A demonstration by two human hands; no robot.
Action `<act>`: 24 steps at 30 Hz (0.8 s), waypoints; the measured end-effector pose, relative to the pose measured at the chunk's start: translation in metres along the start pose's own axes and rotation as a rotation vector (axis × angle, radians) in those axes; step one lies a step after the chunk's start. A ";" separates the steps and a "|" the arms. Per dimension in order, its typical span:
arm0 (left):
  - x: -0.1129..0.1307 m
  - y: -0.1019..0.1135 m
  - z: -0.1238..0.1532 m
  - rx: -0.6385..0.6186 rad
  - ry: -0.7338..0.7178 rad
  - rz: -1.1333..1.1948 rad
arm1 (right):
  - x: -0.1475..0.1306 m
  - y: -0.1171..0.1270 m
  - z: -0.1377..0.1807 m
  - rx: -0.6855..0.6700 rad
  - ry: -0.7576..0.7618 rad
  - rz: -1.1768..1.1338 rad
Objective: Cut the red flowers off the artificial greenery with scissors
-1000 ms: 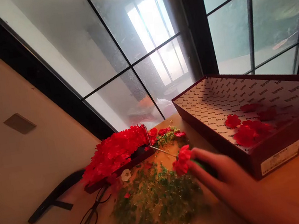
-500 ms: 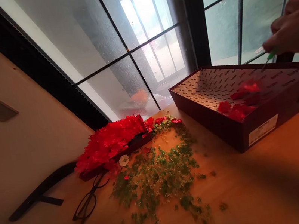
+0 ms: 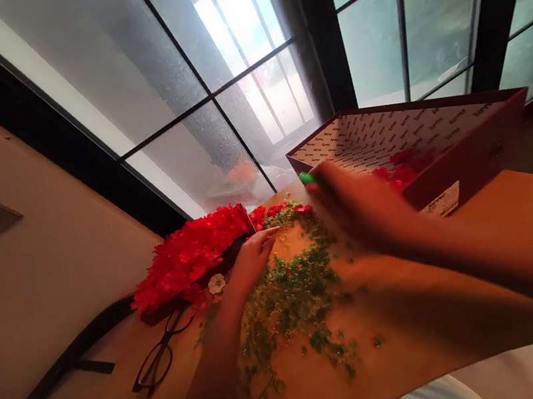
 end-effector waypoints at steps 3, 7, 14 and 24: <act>-0.015 -0.028 -0.007 0.036 0.026 0.065 | 0.007 -0.037 -0.004 -0.048 0.050 -0.064; -0.028 -0.037 -0.007 0.031 0.056 0.161 | 0.026 -0.086 0.001 -0.139 -0.003 -0.191; -0.047 -0.033 0.000 0.079 0.088 0.472 | 0.044 -0.106 0.006 -0.302 0.005 -0.155; -0.046 -0.028 0.008 0.185 0.157 0.963 | 0.038 -0.106 0.011 -0.499 0.155 -0.089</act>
Point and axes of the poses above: each hand's wrist, its own z-axis away from the middle knuckle, its own y-axis out of the back of the hand, x = y × z, the point moved 2 cm from there along -z, towards the middle knuckle, and after that the axes turned 10 degrees about -x, right-handed, at the moved point
